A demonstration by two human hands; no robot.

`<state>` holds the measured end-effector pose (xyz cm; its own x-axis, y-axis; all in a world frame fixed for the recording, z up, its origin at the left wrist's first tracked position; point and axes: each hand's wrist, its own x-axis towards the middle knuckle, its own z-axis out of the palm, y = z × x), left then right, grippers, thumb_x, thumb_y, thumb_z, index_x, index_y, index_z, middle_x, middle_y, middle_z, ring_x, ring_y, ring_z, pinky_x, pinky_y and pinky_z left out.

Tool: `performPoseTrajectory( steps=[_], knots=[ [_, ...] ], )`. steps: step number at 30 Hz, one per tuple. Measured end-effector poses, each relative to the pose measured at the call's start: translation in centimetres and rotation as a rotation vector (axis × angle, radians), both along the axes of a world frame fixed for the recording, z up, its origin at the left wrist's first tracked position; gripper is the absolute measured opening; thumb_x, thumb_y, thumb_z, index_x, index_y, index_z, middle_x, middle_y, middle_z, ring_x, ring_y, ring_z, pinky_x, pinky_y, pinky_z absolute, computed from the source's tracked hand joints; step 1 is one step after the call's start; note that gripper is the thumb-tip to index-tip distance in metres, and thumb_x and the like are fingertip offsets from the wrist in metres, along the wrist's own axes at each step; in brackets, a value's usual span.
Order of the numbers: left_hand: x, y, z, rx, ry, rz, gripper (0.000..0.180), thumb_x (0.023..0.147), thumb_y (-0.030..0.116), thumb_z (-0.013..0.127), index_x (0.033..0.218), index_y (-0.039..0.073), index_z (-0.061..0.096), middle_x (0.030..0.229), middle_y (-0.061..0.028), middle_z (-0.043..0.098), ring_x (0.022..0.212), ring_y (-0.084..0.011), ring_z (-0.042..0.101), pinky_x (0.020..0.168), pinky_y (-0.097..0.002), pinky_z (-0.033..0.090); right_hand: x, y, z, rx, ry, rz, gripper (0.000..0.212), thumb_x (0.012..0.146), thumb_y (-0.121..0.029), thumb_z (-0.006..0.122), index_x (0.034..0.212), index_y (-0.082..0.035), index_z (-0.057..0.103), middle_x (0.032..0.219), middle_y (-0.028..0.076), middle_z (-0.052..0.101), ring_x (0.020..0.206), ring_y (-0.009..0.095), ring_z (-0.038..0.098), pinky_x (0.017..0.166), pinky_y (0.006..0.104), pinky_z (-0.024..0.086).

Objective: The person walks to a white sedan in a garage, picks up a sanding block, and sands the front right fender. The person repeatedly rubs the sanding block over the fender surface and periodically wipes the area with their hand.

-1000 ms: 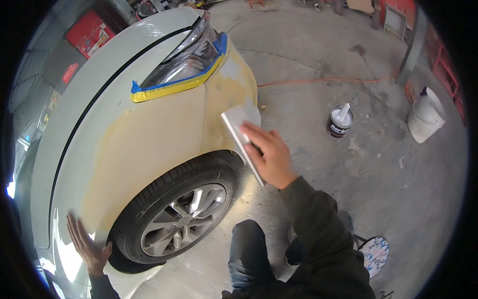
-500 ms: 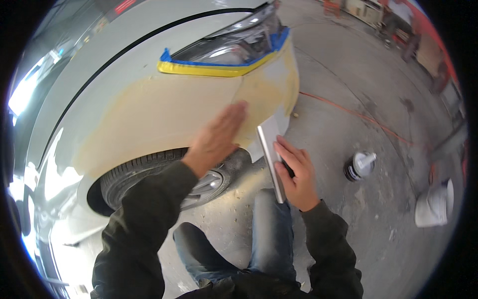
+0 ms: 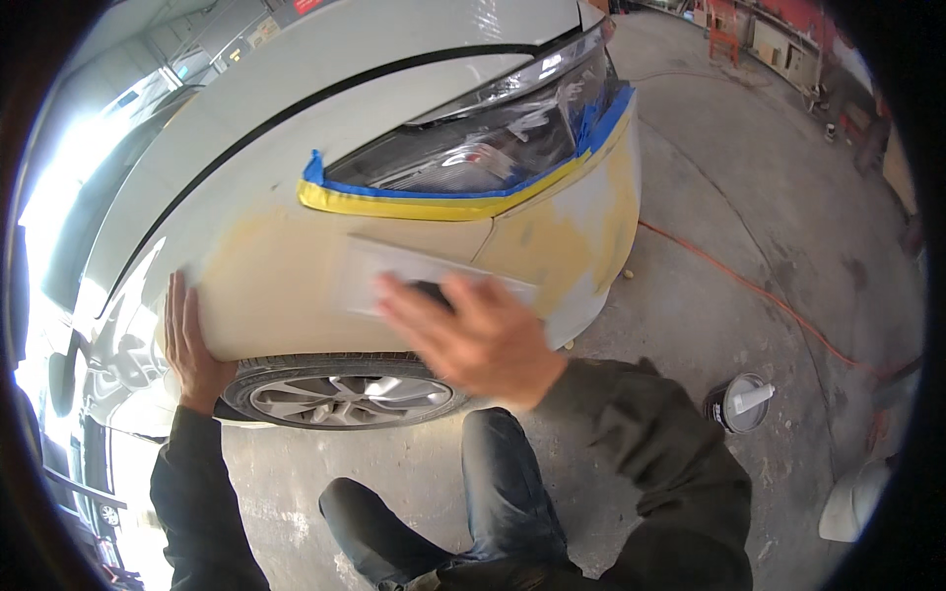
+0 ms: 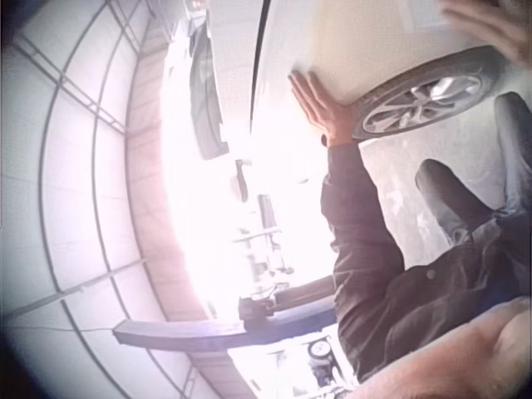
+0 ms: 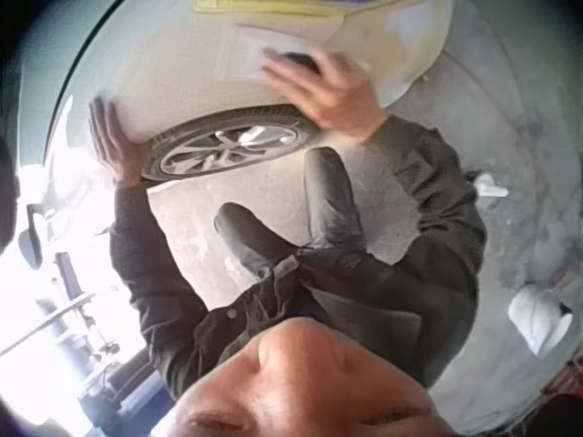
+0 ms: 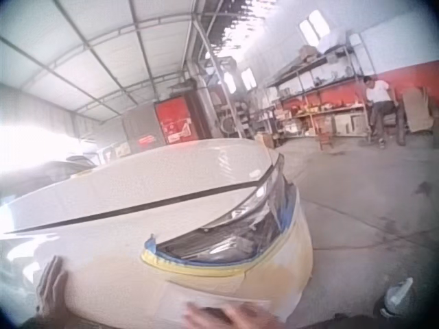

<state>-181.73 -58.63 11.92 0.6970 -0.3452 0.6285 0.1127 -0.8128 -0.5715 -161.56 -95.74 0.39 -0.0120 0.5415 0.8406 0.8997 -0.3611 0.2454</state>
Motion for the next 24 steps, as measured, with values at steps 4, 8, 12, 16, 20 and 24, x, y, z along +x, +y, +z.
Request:
performPoseTrajectory(
  steps=[4, 8, 12, 16, 20, 24],
  knots=[
    [-0.7, -0.5, -0.4, 0.03, 0.022, 0.06, 0.07, 0.092, 0.016, 0.072, 0.153, -0.005, 0.044, 0.159, -0.0362, 0.047, 0.147, -0.0541, 0.049, 0.121, -0.0595, 0.042, -0.2, 2.0, 2.2, 0.05, -0.011, 0.013, 0.04, 0.093, -0.018, 0.073, 0.133, -0.021, 0.079, 0.156, -0.009, 0.062, 0.092, 0.017, 0.054, 0.074, 0.0257, 0.051],
    [-0.3, -0.2, -0.2, 0.059, 0.02, 0.038, 0.067, 0.096, 0.018, 0.069, 0.153, -0.007, 0.044, 0.158, -0.038, 0.048, 0.145, -0.0567, 0.05, 0.119, -0.0621, 0.043, 6.3, -6.0, -3.0, -0.038, -0.021, 0.035, 0.039, 0.095, -0.02, 0.071, 0.133, -0.025, 0.079, 0.155, -0.014, 0.062, 0.094, 0.017, 0.053, 0.076, 0.026, 0.052],
    [0.1, -0.1, -0.4, 0.077, 0.004, 0.024, 0.065, 0.097, 0.019, 0.068, 0.152, -0.007, 0.044, 0.156, -0.039, 0.049, 0.144, -0.0578, 0.05, 0.118, -0.0635, 0.044, 5.1, -4.1, -1.1, -0.055, -0.025, 0.027, 0.04, 0.095, -0.019, 0.071, 0.133, -0.027, 0.079, 0.155, -0.015, 0.062, 0.096, 0.017, 0.052, 0.079, 0.0272, 0.053],
    [-0.3, -0.2, -0.3, 0.076, 0.021, 0.054, 0.065, 0.097, 0.02, 0.067, 0.151, -0.008, 0.044, 0.156, -0.0392, 0.049, 0.143, -0.0574, 0.051, 0.118, -0.0634, 0.045, 5.8, -3.8, -0.4, -0.048, -0.026, 0.059, 0.041, 0.094, -0.016, 0.071, 0.133, -0.026, 0.079, 0.154, -0.016, 0.062, 0.096, 0.017, 0.052, 0.078, 0.0283, 0.053],
    [0.1, -0.1, -0.4, 0.086, -0.006, 0.041, 0.065, 0.098, 0.022, 0.066, 0.151, -0.008, 0.045, 0.156, -0.0396, 0.049, 0.143, -0.0575, 0.051, 0.118, -0.0633, 0.044, 8.5, -8.5, -1.4, -0.117, -0.01, 0.05, 0.04, 0.091, -0.014, 0.072, 0.129, -0.024, 0.08, 0.148, -0.016, 0.067, 0.097, 0.019, 0.053, 0.077, 0.0284, 0.053],
    [0.1, -0.1, -0.5, 0.068, 0.011, 0.026, 0.067, 0.099, 0.026, 0.066, 0.152, -0.008, 0.044, 0.156, -0.0399, 0.049, 0.143, -0.0579, 0.052, 0.117, -0.0629, 0.044, 6.9, -7.4, -1.1, -0.096, 0.038, 0.039, 0.04, 0.085, -0.013, 0.075, 0.123, -0.023, 0.082, 0.146, -0.015, 0.069, 0.097, 0.02, 0.054, 0.079, 0.0301, 0.054]
  ],
)
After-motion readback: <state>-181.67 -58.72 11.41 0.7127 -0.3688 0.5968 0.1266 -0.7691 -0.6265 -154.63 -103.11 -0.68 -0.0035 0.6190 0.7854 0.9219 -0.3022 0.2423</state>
